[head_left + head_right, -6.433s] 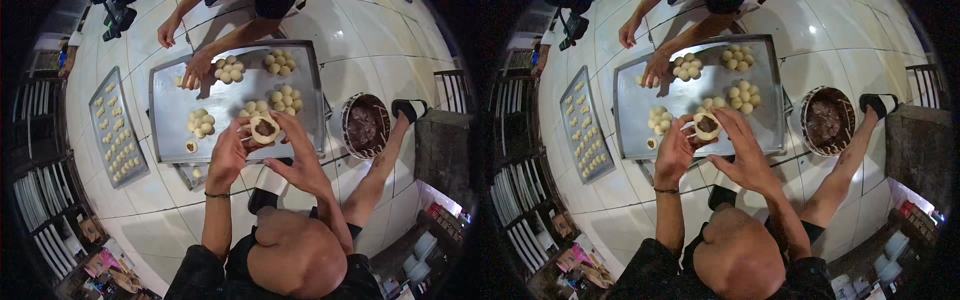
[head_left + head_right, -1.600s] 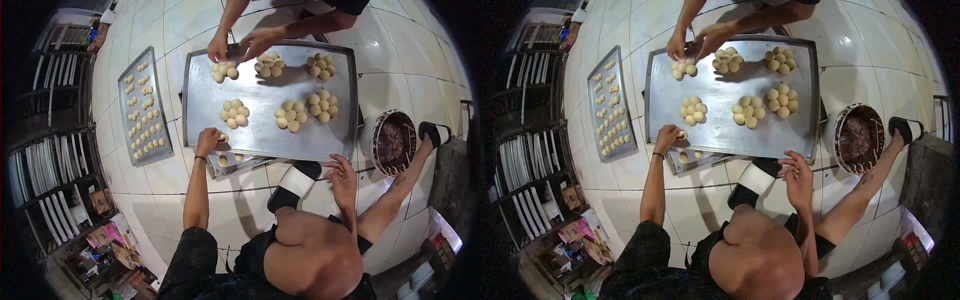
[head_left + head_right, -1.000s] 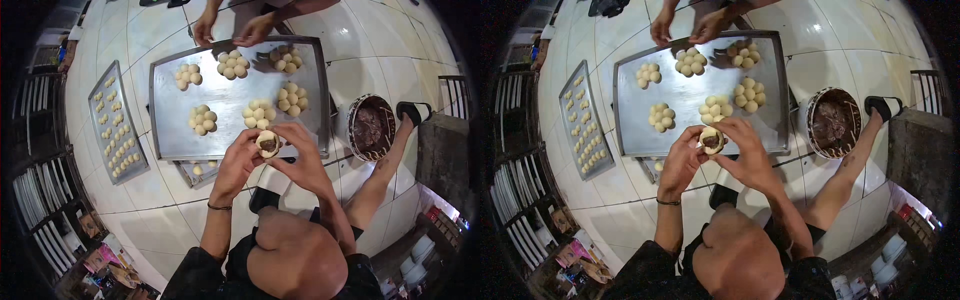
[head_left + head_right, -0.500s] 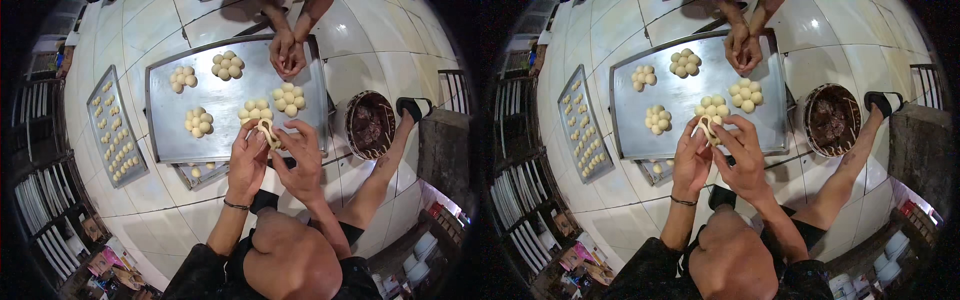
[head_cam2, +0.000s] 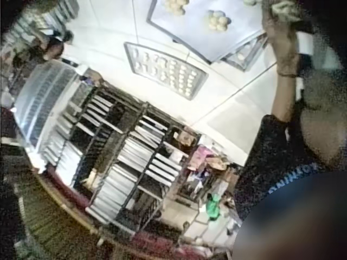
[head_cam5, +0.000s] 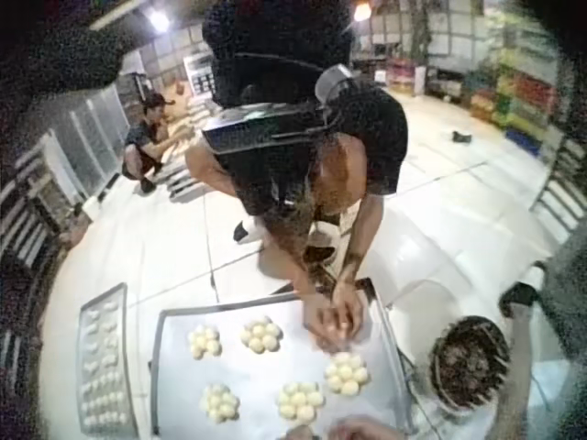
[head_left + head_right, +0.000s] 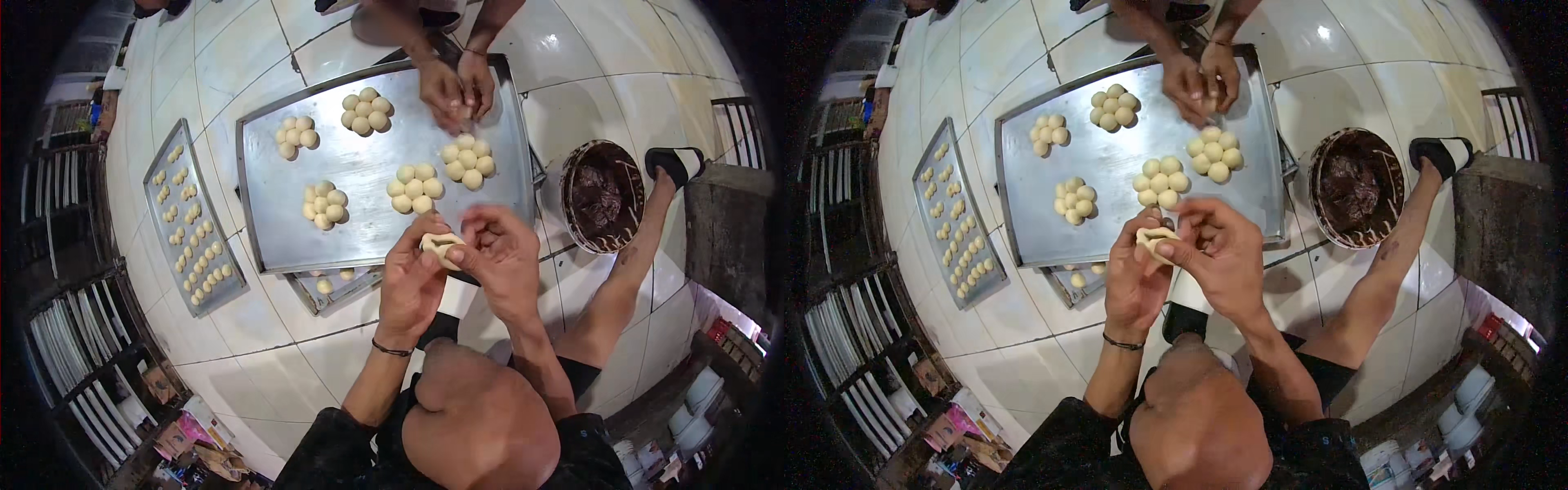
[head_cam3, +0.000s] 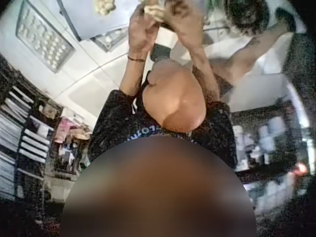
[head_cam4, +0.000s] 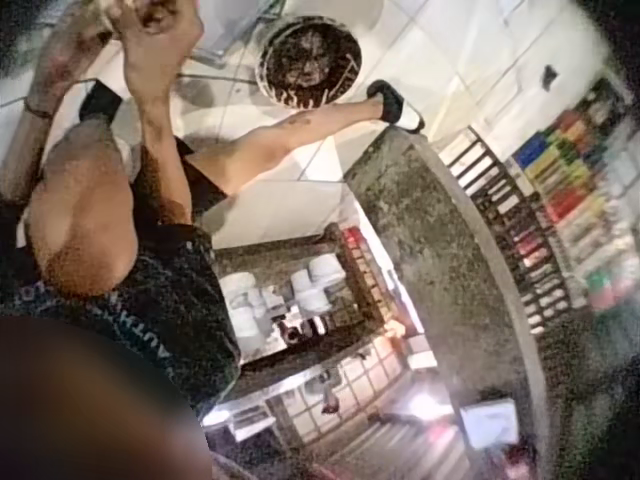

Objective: Shaping dough and adding filling to make cookies on a baking tray.

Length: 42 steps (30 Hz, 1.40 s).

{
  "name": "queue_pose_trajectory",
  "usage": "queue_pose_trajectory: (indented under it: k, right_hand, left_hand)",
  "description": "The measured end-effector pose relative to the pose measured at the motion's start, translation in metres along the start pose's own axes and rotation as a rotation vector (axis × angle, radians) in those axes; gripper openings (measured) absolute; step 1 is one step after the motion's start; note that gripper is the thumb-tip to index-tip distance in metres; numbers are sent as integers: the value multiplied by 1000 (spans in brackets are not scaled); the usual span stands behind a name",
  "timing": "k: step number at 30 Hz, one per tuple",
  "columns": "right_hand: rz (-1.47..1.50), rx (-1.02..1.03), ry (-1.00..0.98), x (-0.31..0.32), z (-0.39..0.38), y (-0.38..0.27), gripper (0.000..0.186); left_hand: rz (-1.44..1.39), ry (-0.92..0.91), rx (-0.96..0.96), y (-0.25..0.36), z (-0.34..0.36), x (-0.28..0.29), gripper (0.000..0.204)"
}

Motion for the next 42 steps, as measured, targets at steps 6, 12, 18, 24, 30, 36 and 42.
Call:
queue_pose_trajectory:
  k: [6,12,18,24,30,36,42]
  right_hand:
    - [-412,248,-73,-11,-18,-32,15]
    - [-608,559,-100,-22,-24,-82,13]
    - [-363,356,-120,-20,-24,-63,14]
    - [-543,419,-231,-33,-27,-61,21]
    - [-446,268,-97,-31,-19,-47,18]
    - [-459,224,-122,-43,-14,-38,16]
    - [-402,193,-135,-39,-10,-20,15]
  left_hand:
    - [78,74,89,-6,0,13,31]
    - [387,-227,-75,19,-2,-50,46]
    - [384,-320,-114,35,-5,-72,59]
    - [205,-14,-105,38,-2,-34,56]
    - [597,-107,12,30,-14,-13,45]
    - [610,-19,41,30,-14,4,37]
    - [495,-46,216,22,-17,5,34]
Point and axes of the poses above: each hand's wrist, its own z-axis towards the middle knuckle, its own x-axis out of the back of the hand, y = z × x, the point moved 9 cm from there along z, towards the middle knuckle, and after that the axes turned 1 degree about z, right-handed, at the moved point
